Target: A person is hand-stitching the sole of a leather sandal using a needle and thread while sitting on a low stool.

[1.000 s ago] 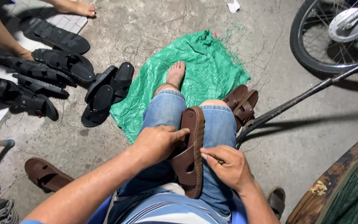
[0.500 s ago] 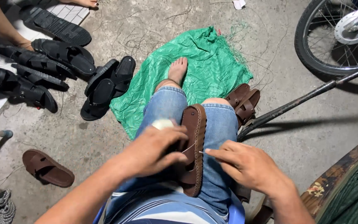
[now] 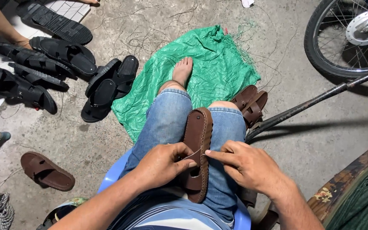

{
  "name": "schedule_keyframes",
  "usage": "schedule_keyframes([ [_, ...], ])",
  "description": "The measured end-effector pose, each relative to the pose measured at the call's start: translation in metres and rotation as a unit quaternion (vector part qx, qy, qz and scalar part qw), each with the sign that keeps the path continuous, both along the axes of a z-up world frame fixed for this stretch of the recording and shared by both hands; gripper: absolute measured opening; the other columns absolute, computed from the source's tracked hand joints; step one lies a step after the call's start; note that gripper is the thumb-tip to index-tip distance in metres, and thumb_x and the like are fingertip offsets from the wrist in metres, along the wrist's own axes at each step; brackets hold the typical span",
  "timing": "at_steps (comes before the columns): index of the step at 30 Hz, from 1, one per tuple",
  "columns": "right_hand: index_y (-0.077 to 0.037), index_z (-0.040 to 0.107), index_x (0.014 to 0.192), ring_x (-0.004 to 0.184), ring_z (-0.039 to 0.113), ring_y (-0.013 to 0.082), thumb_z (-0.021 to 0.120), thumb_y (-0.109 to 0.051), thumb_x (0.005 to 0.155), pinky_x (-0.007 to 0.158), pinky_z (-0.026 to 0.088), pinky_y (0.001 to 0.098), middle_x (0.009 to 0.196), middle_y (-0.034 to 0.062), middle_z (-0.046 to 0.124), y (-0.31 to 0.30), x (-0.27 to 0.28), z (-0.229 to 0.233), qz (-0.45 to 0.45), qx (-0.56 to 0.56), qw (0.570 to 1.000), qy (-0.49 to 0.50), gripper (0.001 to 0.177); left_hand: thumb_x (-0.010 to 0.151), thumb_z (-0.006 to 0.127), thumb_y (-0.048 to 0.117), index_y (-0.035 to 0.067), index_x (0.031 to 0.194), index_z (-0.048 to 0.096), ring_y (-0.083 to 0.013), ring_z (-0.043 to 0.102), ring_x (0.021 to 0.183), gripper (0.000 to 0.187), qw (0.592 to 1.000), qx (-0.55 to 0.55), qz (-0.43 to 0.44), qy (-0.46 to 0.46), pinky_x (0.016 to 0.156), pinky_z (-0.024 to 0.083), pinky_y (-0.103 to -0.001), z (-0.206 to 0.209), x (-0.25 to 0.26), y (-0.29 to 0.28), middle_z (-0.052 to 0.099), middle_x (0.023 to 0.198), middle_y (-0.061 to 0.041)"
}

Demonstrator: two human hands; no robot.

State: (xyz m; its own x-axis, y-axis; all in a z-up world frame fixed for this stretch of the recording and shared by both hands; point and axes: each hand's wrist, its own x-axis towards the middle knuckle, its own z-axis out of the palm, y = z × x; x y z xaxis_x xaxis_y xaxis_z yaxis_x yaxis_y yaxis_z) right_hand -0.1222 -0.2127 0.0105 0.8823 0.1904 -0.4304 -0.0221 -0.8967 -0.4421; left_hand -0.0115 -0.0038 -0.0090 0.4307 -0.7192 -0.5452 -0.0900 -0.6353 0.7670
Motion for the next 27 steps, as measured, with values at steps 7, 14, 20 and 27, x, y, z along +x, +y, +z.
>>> schedule_keyframes([
  [7,-0.03,0.045,0.124,0.079,0.053,0.0264,0.051,-0.028,0.078,0.051,0.055,0.0483,0.091,0.0027,0.046,0.039,0.002,0.019,0.024,-0.183,0.982,0.046,0.046,0.082,0.057,0.036,0.02,0.091,0.065,-0.0305,0.063,0.071,0.02,0.972,-0.041,0.009,-0.233,0.058,0.046,-0.044,-0.022,-0.047,-0.005,0.068,0.078,-0.005],
  [14,-0.036,0.047,0.122,0.079,0.053,0.0191,0.05,-0.033,0.079,0.042,0.051,0.0431,0.092,-0.0061,0.05,0.029,-0.008,-0.005,0.003,-0.16,0.987,-0.012,0.043,0.09,0.049,0.026,0.01,0.102,0.059,-0.0244,0.052,0.053,0.022,0.89,-0.158,0.048,-0.425,0.038,0.04,-0.036,-0.027,-0.069,0.002,0.056,0.062,-0.002],
  [20,-0.031,0.052,0.123,0.076,0.057,0.0178,0.056,-0.017,0.079,0.046,0.048,0.0329,0.092,-0.0049,0.058,0.017,-0.012,-0.015,0.032,-0.043,0.99,-0.129,0.046,0.089,0.051,0.023,0.016,0.114,0.057,-0.0254,0.058,0.071,0.027,0.938,-0.197,0.106,-0.265,0.053,0.047,-0.037,-0.036,-0.068,0.016,0.063,0.089,-0.001],
  [27,-0.027,0.057,0.113,0.07,0.056,0.018,0.057,-0.029,0.077,0.04,0.047,0.0355,0.088,-0.0072,0.056,0.032,0.001,-0.009,0.062,-0.128,0.976,-0.164,0.035,0.086,0.057,0.017,0.016,0.112,0.058,-0.024,0.058,0.067,0.026,0.925,-0.222,0.125,-0.282,0.058,0.045,-0.037,-0.049,-0.065,0.016,0.061,0.083,-0.001],
])
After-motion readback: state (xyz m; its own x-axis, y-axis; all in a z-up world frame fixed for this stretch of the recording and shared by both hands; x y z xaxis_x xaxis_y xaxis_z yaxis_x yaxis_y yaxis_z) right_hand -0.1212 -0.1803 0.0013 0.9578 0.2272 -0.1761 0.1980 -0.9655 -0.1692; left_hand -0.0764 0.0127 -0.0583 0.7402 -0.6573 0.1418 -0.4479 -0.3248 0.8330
